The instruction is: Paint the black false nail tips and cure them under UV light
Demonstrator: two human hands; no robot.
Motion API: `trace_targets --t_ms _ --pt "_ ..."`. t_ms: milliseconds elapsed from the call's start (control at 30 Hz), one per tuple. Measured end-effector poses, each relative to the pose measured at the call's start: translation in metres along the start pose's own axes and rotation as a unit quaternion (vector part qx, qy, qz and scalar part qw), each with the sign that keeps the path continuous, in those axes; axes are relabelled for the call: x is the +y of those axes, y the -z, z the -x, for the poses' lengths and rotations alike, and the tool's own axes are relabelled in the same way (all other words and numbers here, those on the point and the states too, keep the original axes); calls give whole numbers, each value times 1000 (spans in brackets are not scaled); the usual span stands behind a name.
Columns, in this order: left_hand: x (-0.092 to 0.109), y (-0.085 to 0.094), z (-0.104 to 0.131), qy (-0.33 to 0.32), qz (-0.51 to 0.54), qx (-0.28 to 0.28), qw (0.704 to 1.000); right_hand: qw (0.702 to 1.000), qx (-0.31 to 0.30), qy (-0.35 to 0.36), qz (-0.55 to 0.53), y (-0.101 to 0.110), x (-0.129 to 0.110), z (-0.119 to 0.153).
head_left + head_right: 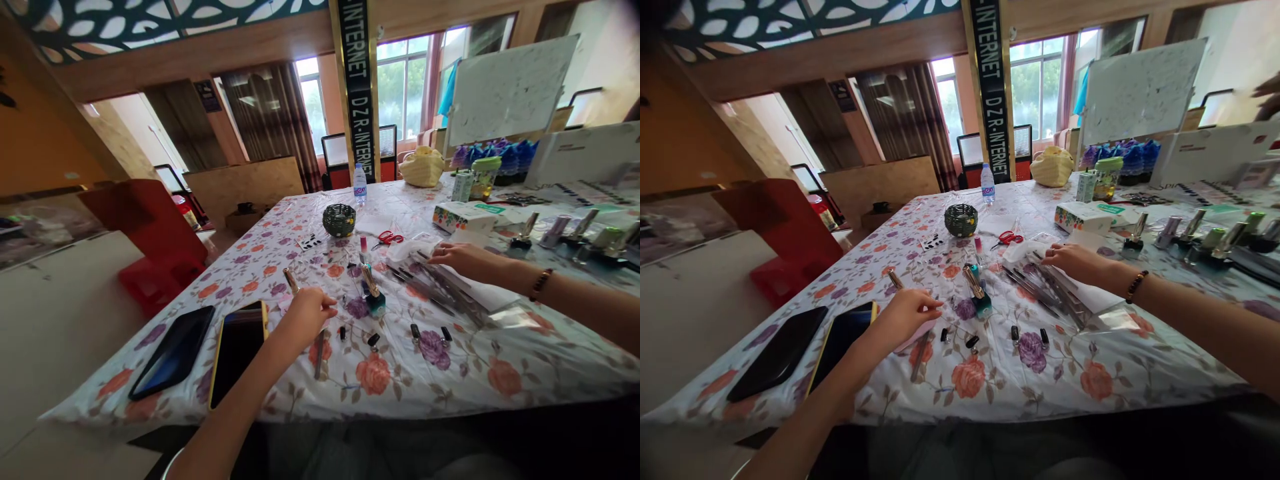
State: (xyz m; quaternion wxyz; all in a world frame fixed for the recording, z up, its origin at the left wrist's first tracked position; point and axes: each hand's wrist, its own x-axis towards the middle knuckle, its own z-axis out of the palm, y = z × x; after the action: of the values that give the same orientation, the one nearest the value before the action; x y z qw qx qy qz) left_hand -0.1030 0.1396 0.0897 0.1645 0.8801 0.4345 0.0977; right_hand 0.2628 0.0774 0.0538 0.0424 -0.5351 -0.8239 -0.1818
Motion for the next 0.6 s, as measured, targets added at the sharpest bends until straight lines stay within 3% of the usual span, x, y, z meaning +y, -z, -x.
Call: trace_targets --t_ms 167,300,333,400,500,600 --pt "3 12 19 -5 5 5 1000 999 -22 -24 -13 5 -6 4" --pt "-4 12 62 -18 17 -6 1000 999 -20 -39 -21 10 -9 10" --pt "-10 9 75 -14 22 16 1000 999 -10 -47 -21 11 -9 12" --pt "-29 -2 100 -16 29 113 993 997 13 -69 -15 12 -9 19" --pt "-65 -16 128 -2 -47 255 966 994 41 -97 3 13 -12 36" --pt "-94 -23 140 -3 -143 282 949 993 51 -103 19 14 -23 63"
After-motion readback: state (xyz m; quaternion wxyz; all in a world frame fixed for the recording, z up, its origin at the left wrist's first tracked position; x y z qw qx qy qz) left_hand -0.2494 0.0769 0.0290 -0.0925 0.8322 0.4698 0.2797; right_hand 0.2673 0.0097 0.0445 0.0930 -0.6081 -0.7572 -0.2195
